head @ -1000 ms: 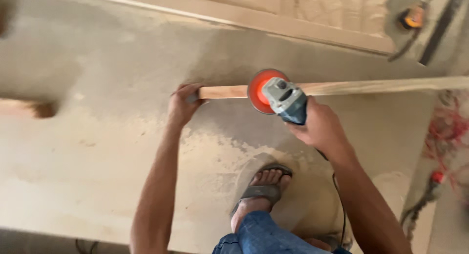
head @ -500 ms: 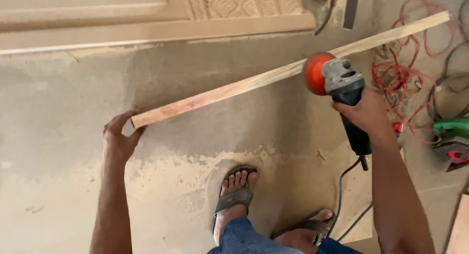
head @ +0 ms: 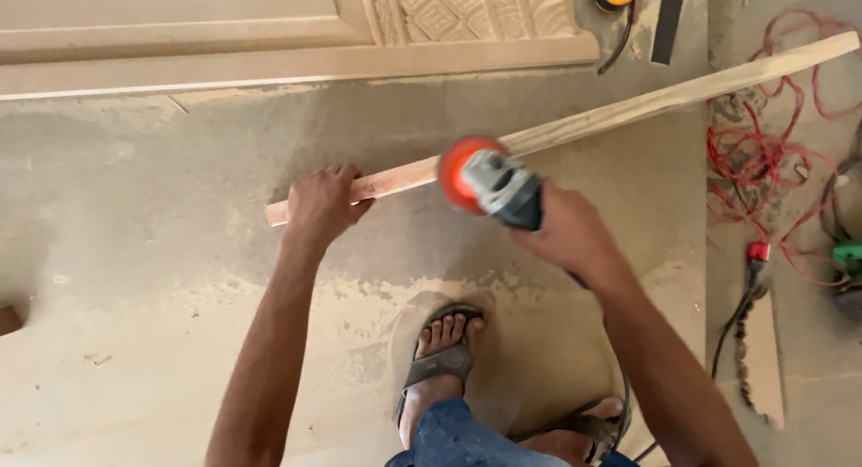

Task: The person uses an angle grinder with a sanding disc to smooth a long wooden plank on the floor. They move the tool along the plank's length, flip it to sand the other side, and then use a square and pencil to mark a line on the plank.

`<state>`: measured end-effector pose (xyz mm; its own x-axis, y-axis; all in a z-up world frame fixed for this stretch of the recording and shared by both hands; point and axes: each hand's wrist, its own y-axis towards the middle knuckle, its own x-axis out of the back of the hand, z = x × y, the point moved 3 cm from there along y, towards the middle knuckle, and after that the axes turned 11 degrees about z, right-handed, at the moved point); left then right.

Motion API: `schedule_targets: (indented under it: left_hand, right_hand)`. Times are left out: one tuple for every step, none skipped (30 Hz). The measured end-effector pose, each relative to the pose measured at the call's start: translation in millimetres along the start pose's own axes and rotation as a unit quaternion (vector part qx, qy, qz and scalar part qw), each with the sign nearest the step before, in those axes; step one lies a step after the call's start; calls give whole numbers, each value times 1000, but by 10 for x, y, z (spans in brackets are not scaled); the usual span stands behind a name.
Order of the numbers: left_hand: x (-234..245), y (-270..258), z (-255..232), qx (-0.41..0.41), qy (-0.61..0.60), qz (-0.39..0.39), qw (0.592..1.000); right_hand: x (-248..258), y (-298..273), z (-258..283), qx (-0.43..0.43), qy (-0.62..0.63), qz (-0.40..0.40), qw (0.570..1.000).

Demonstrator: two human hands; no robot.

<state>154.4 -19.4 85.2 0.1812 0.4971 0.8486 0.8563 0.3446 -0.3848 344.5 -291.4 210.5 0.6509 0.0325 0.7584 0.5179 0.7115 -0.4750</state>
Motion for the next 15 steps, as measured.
schedule_targets:
  left_hand:
    - [13, -1, 10, 4, 3, 2, 1000]
    - [9, -15, 10, 7, 5, 6, 1000]
    - [5, -27, 10, 10, 7, 10, 1000]
    - [10, -28, 7, 8, 6, 7, 1000]
    - [18, -33, 9, 7, 6, 5, 1000]
    - [26, -24, -1, 3, 6, 2, 1000]
    - [29, -26, -9, 3, 3, 0, 1000]
    - [37, -31, -12, 3, -1, -3, 1000]
    - [49, -22, -10, 3, -5, -6, 1000]
    - [35, -35, -10, 5, -5, 0, 1000]
    - [23, -46, -2, 7, -4, 6, 1000]
    - [20, -38, 9, 9, -4, 10, 1000]
    - [17, -29, 21, 10, -3, 12, 1000]
    - [8, -21, 31, 11, -1, 15, 1000]
    - [-4, -15, 43, 11, 0, 17, 1000]
  right_hand:
    - [-81, 34, 118, 15, -15, 8, 1000]
    - [-153, 40, 205, 27, -30, 18, 999]
    - [-220, 47, 270, 32, -36, 31, 998]
    - [-280, 56, 321, 36, -43, 43, 998]
    - [-323, 62, 350, 40, -49, 54, 997]
    - [-347, 58, 351, 35, -52, 58, 996]
    - [-361, 56, 337, 29, -54, 61, 996]
    - [-362, 56, 309, 23, -57, 65, 996]
    - [-322, 47, 248, 17, -45, 47, 998]
    - [-256, 9, 146, 12, -33, 33, 999]
    - [-190, -32, 31, 7, -21, 19, 1000]
    - [-110, -78, -112, -14, -9, 11, 1000]
    - [-17, -133, -275, -35, 4, 2, 999]
    - [77, -184, -447, -55, 18, -15, 998]
    - [175, -233, -627, -74, 32, -33, 996]
